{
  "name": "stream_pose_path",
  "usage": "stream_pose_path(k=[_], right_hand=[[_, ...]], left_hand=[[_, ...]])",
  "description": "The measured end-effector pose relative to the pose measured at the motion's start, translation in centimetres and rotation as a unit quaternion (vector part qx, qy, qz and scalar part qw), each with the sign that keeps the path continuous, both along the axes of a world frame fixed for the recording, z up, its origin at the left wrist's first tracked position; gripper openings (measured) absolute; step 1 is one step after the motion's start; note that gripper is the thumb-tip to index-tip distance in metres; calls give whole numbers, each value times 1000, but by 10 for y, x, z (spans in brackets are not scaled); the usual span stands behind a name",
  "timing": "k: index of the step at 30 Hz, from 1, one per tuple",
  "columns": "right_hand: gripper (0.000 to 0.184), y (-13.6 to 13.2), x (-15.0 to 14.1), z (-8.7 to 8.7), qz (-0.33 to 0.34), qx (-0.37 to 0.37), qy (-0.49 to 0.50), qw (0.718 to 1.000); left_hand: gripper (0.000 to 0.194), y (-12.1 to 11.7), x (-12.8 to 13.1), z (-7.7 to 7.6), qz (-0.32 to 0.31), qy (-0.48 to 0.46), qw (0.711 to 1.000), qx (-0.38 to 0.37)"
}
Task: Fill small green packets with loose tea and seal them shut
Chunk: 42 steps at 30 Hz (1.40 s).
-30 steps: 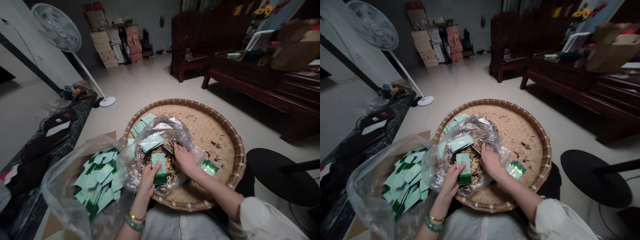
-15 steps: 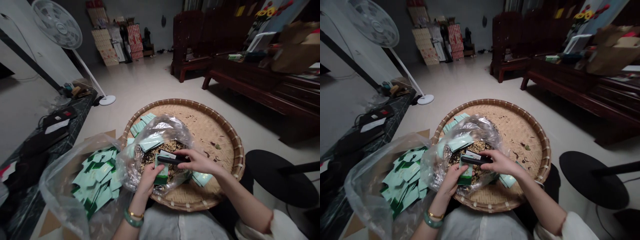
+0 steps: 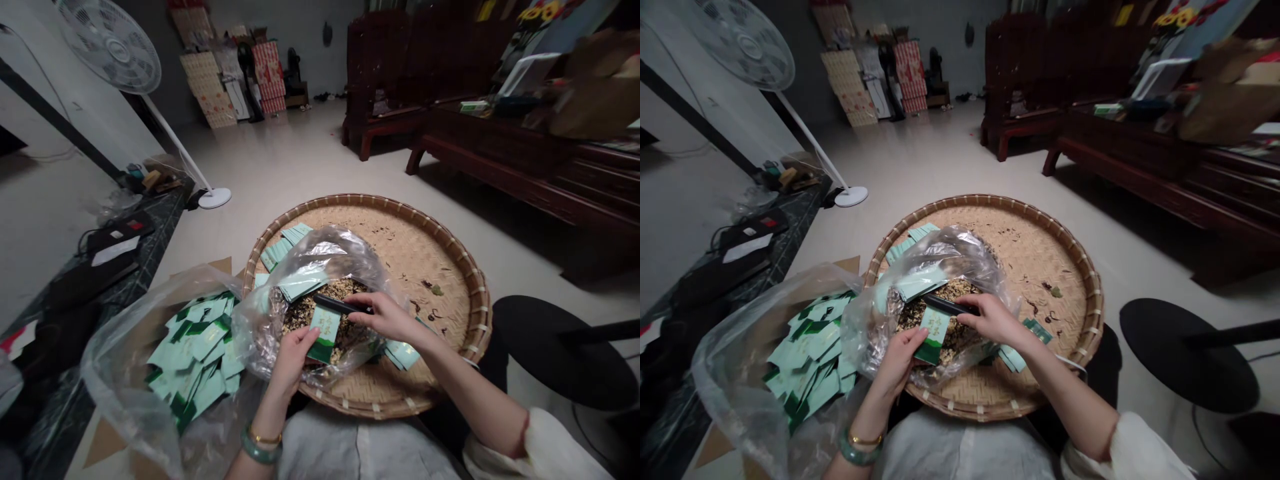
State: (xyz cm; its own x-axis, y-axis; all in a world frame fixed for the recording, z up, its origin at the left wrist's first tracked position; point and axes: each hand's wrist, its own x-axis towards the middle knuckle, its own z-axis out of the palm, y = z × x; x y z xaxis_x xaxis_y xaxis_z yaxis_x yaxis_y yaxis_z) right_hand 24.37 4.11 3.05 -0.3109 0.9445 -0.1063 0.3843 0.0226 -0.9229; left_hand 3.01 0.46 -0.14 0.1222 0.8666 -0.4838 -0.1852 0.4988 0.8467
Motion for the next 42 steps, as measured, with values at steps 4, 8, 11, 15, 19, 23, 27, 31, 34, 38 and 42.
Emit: stream_pose_path(k=[4, 8, 11, 15, 19, 23, 27, 31, 34, 38, 42], right_hand=[[35, 1, 0, -1, -6, -103, 68, 992], [49, 0, 5, 1, 10, -244, 159, 957], [53, -2, 11, 3, -7, -260, 193, 946], [48, -4, 10, 1, -12, -192, 135, 972], [34, -2, 1, -5, -25, -77, 76, 994], [34, 0, -3, -5, -31, -75, 91, 993], [45, -1, -2, 0, -11, -153, 123, 980], [44, -1, -5, -3, -36, -122, 113, 985], [38, 0, -7, -8, -37, -99, 101, 989], [41, 0, -5, -11, -23, -122, 133, 983], [40, 0, -5, -15, -32, -106, 138, 984]], left_hand=[[49, -3, -2, -5, 39, 48, 998, 32], [47, -4, -4, -3, 60, 44, 996, 52], [47, -4, -7, -1, 67, 41, 996, 48], [45, -3, -11, -1, 48, 73, 994, 65], [42, -2, -12, 1, 31, 121, 987, 98], [42, 0, -15, 4, 25, 133, 985, 108], [46, 1, -16, 6, 23, 132, 987, 88], [47, 2, -13, 8, 27, 132, 987, 86], [47, 3, -12, 10, 21, 133, 987, 90], [48, 5, -15, 10, 18, 141, 985, 95], [47, 6, -15, 9, 20, 144, 985, 96]])
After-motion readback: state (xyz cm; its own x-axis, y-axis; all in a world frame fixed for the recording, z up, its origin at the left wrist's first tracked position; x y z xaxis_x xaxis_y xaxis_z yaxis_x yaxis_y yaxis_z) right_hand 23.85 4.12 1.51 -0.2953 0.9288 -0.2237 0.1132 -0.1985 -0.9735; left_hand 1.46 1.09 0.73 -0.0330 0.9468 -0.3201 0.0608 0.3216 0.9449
